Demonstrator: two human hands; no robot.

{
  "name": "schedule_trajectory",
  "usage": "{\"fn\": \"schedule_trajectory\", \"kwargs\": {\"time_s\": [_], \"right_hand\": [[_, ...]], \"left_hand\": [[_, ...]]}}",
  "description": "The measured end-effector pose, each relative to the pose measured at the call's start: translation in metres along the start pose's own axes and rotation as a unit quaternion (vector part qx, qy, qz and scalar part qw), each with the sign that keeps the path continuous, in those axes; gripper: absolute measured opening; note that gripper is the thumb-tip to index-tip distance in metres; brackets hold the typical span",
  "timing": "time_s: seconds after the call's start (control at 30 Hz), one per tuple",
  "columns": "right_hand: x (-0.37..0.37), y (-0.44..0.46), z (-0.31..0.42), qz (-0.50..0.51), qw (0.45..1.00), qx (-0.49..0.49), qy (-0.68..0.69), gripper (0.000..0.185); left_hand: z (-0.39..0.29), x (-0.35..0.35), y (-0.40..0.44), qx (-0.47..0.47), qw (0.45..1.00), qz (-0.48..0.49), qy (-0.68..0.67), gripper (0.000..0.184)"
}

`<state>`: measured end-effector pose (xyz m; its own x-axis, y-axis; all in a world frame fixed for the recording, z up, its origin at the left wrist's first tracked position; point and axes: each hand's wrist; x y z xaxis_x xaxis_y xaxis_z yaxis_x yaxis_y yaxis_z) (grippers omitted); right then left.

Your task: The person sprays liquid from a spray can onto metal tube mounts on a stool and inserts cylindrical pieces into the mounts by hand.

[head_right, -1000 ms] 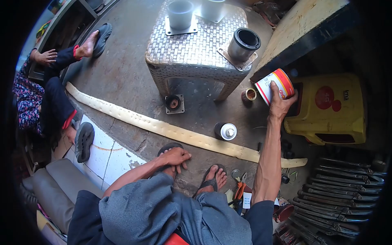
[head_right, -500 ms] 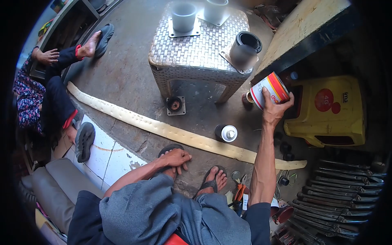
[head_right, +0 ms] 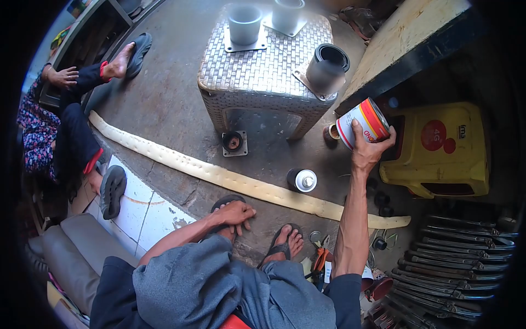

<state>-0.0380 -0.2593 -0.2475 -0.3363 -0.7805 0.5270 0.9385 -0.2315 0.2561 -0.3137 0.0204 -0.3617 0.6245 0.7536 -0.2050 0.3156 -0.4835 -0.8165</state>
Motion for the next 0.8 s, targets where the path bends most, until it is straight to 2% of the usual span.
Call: {"fn": "schedule_trajectory", "kwargs": {"time_s": [0.37, 0.43, 0.57, 0.8], "right_hand": [[0.008, 0.003, 0.009, -0.008, 1.000, 0.016, -0.004, 0.106], [0.011, 0.003, 0.016, -0.025, 0.998, 0.029, 0.043, 0.113], [0.019, 0.006, 0.027, -0.030, 0.996, 0.056, 0.062, 0.112], [0.031, 0.004, 0.034, -0.040, 0.996, 0.080, 0.010, 0.108]], "left_hand": [[0.000, 0.000, 0.000, -0.014, 1.000, -0.004, -0.002, 0.044], [0.002, 0.000, 0.001, -0.012, 1.000, -0.003, 0.001, 0.044], [-0.003, 0.001, -0.003, -0.014, 1.000, 0.001, -0.002, 0.043], [-0.006, 0.002, -0.006, -0.019, 1.000, 0.007, -0.006, 0.043]]}}
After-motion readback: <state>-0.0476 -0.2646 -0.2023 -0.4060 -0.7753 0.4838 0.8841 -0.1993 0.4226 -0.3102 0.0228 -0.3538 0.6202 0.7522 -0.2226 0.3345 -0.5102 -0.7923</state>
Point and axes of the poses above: each hand's wrist, its own y-axis towards the middle knuckle, its own x-axis out of the back of the hand, z = x × y, and after that the axes turned 10 degrees about z, right-handed
